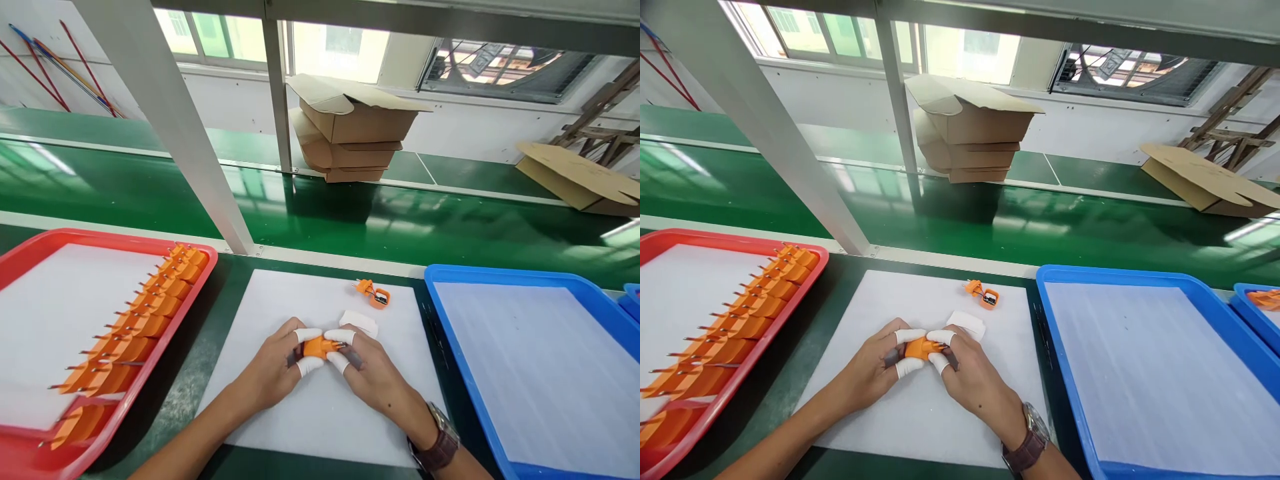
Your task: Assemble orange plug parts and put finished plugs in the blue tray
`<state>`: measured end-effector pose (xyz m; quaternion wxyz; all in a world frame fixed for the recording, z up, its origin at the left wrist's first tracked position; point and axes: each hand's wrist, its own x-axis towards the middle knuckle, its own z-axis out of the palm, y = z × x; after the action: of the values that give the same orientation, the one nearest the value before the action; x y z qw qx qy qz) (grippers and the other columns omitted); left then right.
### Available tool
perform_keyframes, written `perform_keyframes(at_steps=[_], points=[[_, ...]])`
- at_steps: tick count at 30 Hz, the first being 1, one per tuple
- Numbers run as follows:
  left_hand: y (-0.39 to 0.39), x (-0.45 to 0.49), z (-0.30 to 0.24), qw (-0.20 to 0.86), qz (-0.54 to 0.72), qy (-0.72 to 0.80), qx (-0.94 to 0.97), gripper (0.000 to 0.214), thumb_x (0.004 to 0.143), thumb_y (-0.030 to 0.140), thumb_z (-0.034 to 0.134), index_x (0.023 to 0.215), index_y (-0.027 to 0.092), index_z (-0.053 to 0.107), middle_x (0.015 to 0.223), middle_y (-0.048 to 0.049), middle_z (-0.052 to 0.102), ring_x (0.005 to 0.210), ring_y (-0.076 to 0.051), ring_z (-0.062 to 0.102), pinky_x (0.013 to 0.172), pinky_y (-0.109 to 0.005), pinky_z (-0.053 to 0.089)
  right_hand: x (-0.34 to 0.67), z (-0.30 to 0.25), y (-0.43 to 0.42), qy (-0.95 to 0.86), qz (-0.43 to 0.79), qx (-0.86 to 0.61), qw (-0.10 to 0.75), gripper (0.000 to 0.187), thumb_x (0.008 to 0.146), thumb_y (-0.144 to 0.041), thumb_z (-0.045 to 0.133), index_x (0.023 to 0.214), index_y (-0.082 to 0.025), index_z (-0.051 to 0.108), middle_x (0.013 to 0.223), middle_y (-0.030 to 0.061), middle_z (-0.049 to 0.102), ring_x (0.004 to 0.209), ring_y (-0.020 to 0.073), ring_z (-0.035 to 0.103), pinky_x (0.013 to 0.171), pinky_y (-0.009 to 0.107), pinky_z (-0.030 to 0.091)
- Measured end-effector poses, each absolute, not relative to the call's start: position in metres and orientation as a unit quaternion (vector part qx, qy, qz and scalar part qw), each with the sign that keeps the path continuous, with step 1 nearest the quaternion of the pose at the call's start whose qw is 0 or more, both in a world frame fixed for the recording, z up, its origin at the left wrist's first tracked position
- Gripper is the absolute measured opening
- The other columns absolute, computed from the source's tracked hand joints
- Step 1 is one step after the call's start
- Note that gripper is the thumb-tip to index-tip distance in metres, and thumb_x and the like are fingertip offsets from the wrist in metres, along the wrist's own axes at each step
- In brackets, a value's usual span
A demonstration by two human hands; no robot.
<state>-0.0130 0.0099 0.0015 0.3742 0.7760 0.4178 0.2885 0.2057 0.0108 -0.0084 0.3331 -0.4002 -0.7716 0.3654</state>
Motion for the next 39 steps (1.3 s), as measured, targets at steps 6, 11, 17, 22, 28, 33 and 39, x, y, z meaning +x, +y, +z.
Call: perform_keyframes(at_steps=[6,11,17,22,28,33,39], points=[[0.008,-0.012,0.000,0.363,0.297,0.419,0.777,0.032,0.094,0.029,0.057,0.125,0.025,0.055,0.091,-0.0029,0.052,0.073,-0.015,0.050,0.064,-0.027,0.045,0.202,-0.005,0.008,-0.787,0.337,-0.393,0.336,0.027,0.089,-0.005,0.049,0.109,-0.023,0.054,0.096,0.0052,0.060,0.086,0.0205,0.055,0.075,0.036,0.051],[0.006,-0.010,-0.001,0.363,0.302,0.415,0.778,0.034,0.094,0.028,0.056,0.129,0.026,0.052,0.093,-0.0030,0.052,0.075,-0.015,0.050,0.067,-0.028,0.047,0.200,-0.007,0.007,-0.785,0.329,-0.397,0.343,0.034,0.088,-0.004,0.049,0.115,-0.024,0.054,0.099,0.0053,0.060,0.090,0.0208,0.056,0.079,0.037,0.052],[0.003,-0.008,-0.002,0.372,0.322,0.417,0.764,0.036,0.094,0.026,0.055,0.131,0.025,0.051,0.104,-0.0067,0.055,0.083,-0.017,0.054,0.074,-0.031,0.051,0.206,-0.007,0.005,-0.777,0.351,-0.410,0.325,0.052,0.091,-0.012,0.053,0.139,-0.029,0.041,0.114,0.0061,0.062,0.098,0.0204,0.062,0.089,0.041,0.055],[0.002,-0.007,-0.009,0.350,0.401,0.474,0.701,0.036,0.090,0.024,0.061,0.125,0.025,0.055,0.102,-0.0054,0.058,0.086,-0.017,0.058,0.077,-0.033,0.054,0.222,-0.001,0.015,-0.804,0.243,-0.437,0.322,0.058,0.087,-0.014,0.056,0.141,-0.023,0.037,0.130,0.0117,0.054,0.117,0.0269,0.053,0.100,0.051,0.047],[0.003,-0.007,-0.012,0.284,0.439,0.472,0.709,0.038,0.087,0.018,0.062,0.124,0.027,0.057,0.096,-0.0036,0.056,0.083,-0.016,0.060,0.074,-0.032,0.056,0.224,-0.011,0.026,-0.849,0.071,-0.439,0.283,0.041,0.067,0.007,0.043,0.095,-0.017,0.059,0.104,0.0130,0.060,0.097,0.0298,0.057,0.077,0.049,0.055],[0.002,-0.005,-0.012,0.204,0.454,0.471,0.729,0.037,0.085,0.015,0.064,0.120,0.026,0.058,0.091,-0.0014,0.056,0.073,-0.012,0.059,0.068,-0.027,0.055,0.205,-0.004,0.011,-0.831,0.164,-0.349,0.401,0.040,0.079,0.005,0.042,0.108,-0.018,0.056,0.102,0.0107,0.057,0.088,0.0213,0.057,0.070,0.034,0.056],[0.000,-0.001,-0.009,0.149,0.454,0.448,0.756,0.038,0.084,0.010,0.062,0.119,0.023,0.057,0.086,0.0008,0.055,0.060,-0.008,0.055,0.059,-0.022,0.054,0.190,-0.006,0.002,-0.847,0.132,-0.296,0.422,0.041,0.079,0.008,0.041,0.108,-0.016,0.058,0.108,0.0130,0.060,0.096,0.0209,0.058,0.076,0.034,0.056]])
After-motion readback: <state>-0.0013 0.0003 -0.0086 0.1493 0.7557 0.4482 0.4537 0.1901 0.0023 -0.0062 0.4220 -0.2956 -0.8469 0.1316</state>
